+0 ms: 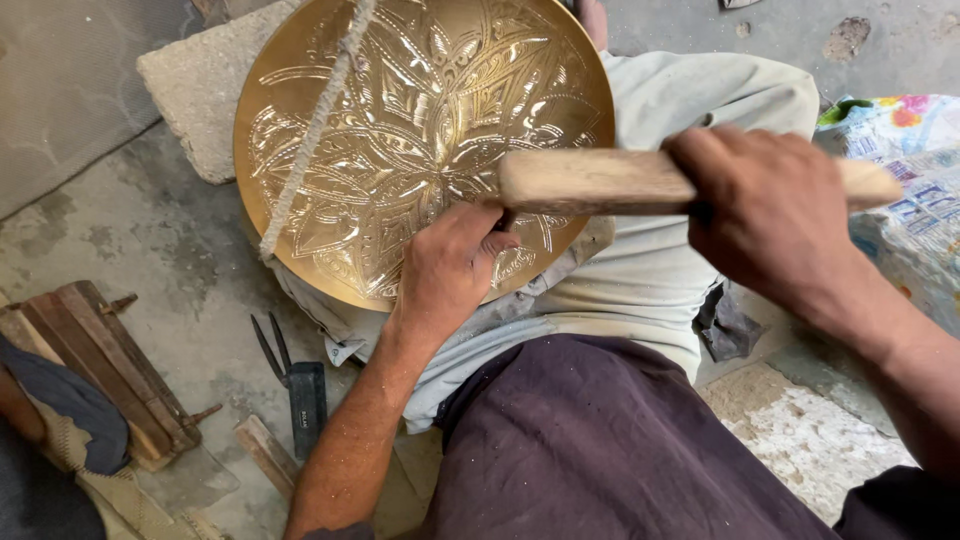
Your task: The person sits on the floor holding a small punch against a brass plate with an embossed floral pattern and repeatedly strikes the punch with a wooden mallet to deepen the design. They reposition the punch across different areas of the plate and occasionally pause to reposition the plate or pick up the punch.
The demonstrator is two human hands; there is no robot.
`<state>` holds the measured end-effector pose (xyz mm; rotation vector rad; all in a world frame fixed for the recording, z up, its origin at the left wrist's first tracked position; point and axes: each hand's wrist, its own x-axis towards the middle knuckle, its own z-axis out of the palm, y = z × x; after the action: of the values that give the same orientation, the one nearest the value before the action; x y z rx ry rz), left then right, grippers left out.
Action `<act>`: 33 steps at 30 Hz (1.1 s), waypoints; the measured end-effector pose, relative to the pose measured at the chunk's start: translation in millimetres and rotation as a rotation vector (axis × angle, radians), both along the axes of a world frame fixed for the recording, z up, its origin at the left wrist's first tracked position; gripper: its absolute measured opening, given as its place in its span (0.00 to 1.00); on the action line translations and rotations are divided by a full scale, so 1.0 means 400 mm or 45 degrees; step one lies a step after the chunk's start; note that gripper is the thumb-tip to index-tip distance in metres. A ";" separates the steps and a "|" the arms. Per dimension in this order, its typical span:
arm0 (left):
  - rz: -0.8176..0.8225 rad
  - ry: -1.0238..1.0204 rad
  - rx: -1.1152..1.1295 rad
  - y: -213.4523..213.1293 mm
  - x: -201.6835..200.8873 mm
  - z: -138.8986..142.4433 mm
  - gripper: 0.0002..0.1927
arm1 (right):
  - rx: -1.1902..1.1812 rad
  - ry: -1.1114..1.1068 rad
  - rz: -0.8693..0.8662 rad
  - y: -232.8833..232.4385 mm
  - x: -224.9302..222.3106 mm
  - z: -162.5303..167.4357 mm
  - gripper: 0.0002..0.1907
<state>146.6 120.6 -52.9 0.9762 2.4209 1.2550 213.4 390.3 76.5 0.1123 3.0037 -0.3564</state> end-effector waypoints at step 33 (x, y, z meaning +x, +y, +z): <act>-0.049 -0.080 0.025 -0.007 -0.019 0.064 0.11 | -0.041 -0.042 -0.078 0.003 0.007 -0.009 0.16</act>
<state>139.2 117.9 -27.5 0.9690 2.3353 1.2788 216.2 391.5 72.8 0.2056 2.9656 -0.4047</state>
